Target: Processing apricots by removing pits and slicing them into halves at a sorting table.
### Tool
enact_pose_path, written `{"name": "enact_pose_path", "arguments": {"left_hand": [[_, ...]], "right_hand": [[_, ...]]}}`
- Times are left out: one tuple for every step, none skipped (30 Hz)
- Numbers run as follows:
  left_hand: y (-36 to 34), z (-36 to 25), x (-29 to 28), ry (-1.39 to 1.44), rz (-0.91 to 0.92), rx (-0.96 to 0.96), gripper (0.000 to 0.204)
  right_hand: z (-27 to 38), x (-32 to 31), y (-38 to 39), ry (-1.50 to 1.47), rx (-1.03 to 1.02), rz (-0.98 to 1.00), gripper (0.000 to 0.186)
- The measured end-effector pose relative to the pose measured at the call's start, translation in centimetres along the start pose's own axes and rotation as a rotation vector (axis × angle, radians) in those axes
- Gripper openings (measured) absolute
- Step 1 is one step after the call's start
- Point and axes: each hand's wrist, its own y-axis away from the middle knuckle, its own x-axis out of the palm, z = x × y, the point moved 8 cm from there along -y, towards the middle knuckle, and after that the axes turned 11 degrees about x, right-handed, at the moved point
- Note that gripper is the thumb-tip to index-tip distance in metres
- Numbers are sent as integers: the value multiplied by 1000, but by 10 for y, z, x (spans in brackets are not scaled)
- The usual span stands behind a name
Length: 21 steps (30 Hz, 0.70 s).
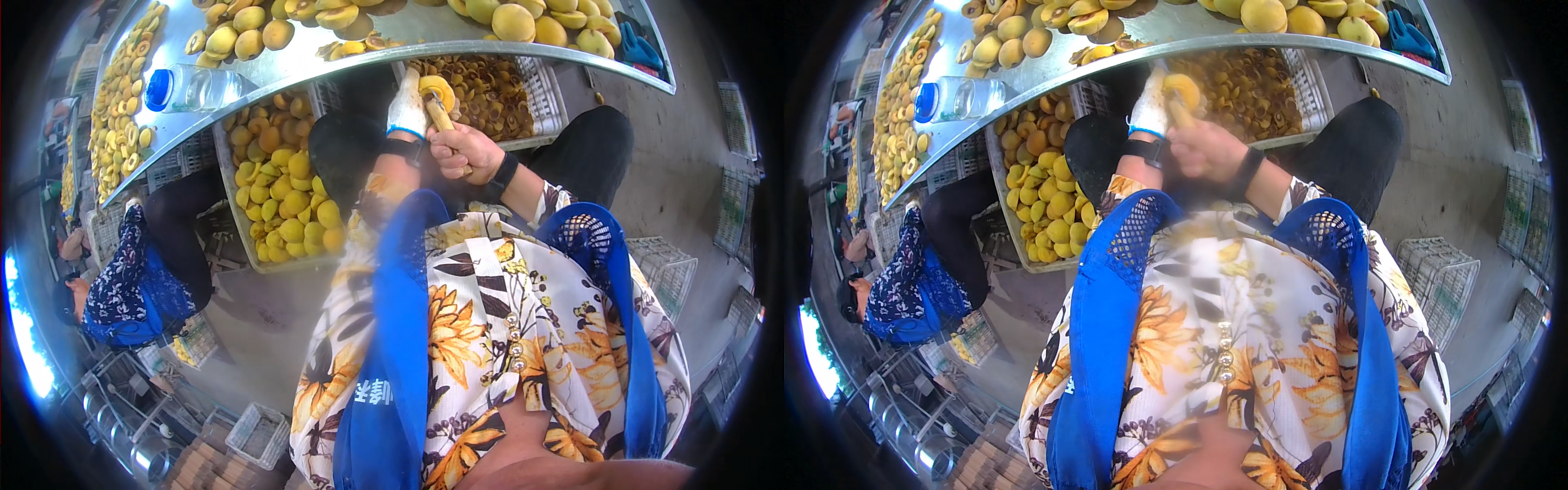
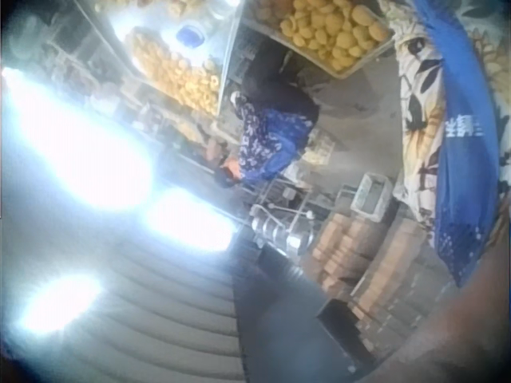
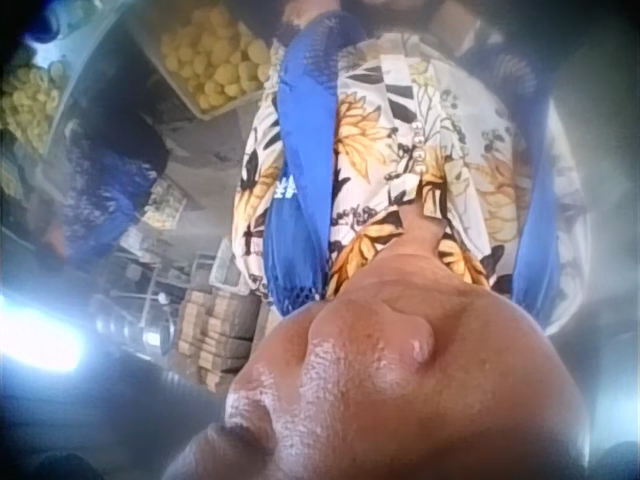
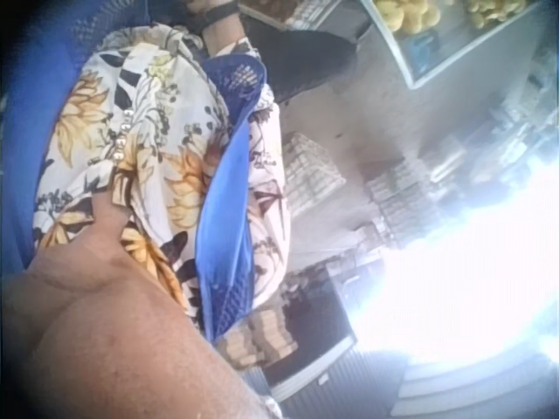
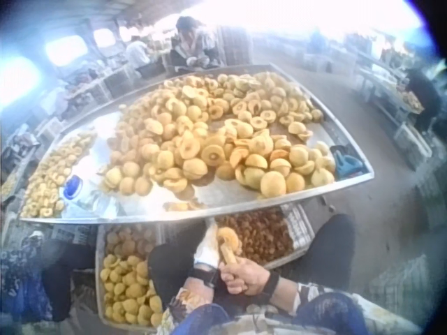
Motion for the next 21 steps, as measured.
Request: {"name": "enact_pose_path", "arguments": {"left_hand": [[-10,16,-15,75,1,-92,34],[-15,33,-33,149,-2,-187,37],[-15,39,-56,260,-220,-189,45],[-16,44,-64,262,-221,-187,45],[-13,42,-67,167,-269,-153,48],[-4,38,-68,75,-322,-119,51],[-1,36,-54,163,-242,-130,51],[6,27,-51,164,-246,-129,51],[6,13,-48,56,-233,-31,51],[8,0,-42,-52,-217,67,51],[14,-7,-33,18,-171,117,49],[21,-10,-23,18,-167,112,49],[29,-19,-16,-63,-192,178,48],[36,-25,-10,-141,-215,247,46],[39,-30,-4,-301,-173,341,45],[42,-26,2,-206,-184,305,37],[47,-30,1,-274,-195,349,36],[52,-36,13,-341,-187,385,35],[59,-37,24,-459,-162,338,32],[55,-33,24,-671,-48,531,28],[64,-38,30,-643,-102,461,28]], "right_hand": [[2,7,4,68,-54,-27,11],[1,12,5,70,-43,-21,11],[11,14,9,111,-119,-34,11],[20,15,13,153,-194,-46,11],[27,2,13,160,-187,-73,11],[29,-6,12,155,-191,-81,11],[38,-31,16,361,-247,-393,11],[48,-48,24,573,-290,-695,12],[60,-49,28,821,-373,-783,19],[64,-55,26,821,-374,-789,19],[75,-44,32,1008,-572,-865,22],[83,-30,39,1192,-777,-941,26],[82,-30,35,1143,-773,-897,35],[83,-28,34,1145,-776,-902,35],[84,-23,35,1193,-826,-937,37],[85,-17,36,1242,-875,-968,39],[83,-10,37,1212,-741,-1040,40],[87,-8,39,1217,-742,-1035,40],[92,-14,46,1251,-724,-1115,38],[93,-14,49,1290,-709,-1178,37],[96,-22,48,1271,-710,-1167,35]]}}
